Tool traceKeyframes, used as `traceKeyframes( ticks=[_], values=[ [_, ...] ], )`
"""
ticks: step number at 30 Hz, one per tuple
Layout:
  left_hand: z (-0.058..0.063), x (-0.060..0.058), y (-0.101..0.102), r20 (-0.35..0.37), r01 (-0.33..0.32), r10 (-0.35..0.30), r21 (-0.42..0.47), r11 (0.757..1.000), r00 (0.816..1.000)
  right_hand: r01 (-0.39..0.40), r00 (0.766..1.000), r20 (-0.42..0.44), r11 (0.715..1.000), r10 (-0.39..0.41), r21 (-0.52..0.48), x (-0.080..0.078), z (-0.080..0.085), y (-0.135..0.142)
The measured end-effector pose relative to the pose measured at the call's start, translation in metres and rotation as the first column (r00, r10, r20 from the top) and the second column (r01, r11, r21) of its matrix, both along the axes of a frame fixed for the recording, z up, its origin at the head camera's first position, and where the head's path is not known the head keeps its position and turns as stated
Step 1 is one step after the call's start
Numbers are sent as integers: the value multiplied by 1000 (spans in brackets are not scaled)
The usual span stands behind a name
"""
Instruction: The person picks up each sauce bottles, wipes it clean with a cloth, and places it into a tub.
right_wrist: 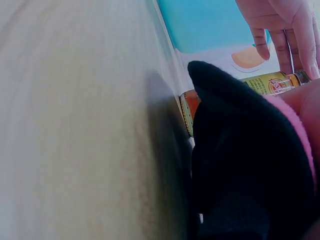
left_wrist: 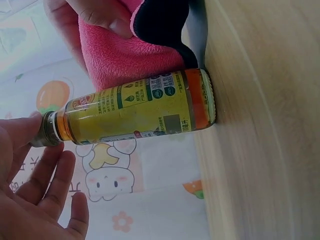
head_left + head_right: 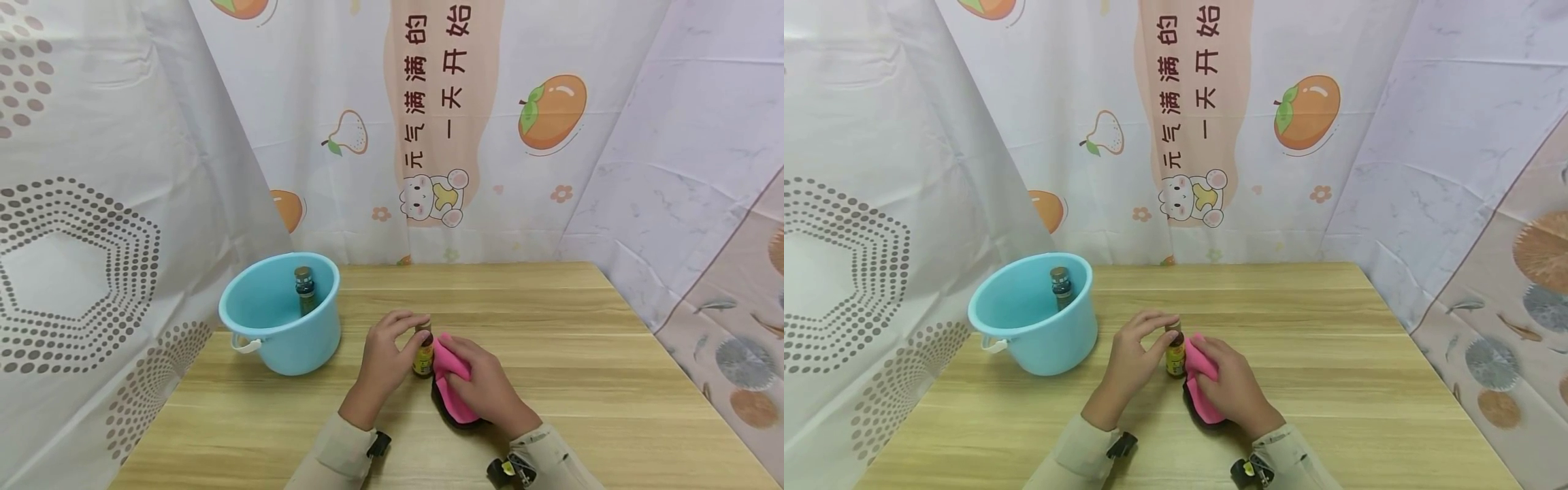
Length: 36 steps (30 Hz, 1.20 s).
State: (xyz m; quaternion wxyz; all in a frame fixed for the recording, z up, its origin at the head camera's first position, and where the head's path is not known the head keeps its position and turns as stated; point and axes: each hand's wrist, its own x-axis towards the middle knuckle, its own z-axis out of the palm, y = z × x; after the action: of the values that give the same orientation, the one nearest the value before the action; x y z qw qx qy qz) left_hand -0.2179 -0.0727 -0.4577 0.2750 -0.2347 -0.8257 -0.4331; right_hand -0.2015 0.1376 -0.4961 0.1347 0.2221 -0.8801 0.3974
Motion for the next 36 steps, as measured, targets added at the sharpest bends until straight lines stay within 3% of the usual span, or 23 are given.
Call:
traceKeyframes(
  ticks=[10, 19, 29, 36],
  values=[
    [-3, 1, -2, -41, 3, -4, -14, 1000, 999, -21, 994, -112, 997, 12, -75, 2, -1, 0],
    [-2, 2, -2, -18, 26, -27, -29, 999, 999, -64, 970, -242, 988, 28, -144, -2, -3, 0],
    [-4, -2, 1, -59, -3, 0, -45, 999, 998, -62, 966, -259, 983, 15, -174, -1, 4, 0],
    [-3, -3, 1, -18, -19, 18, -35, 999, 1000, -83, 963, -267, 983, 36, -165, -5, 1, 0]
  ],
)
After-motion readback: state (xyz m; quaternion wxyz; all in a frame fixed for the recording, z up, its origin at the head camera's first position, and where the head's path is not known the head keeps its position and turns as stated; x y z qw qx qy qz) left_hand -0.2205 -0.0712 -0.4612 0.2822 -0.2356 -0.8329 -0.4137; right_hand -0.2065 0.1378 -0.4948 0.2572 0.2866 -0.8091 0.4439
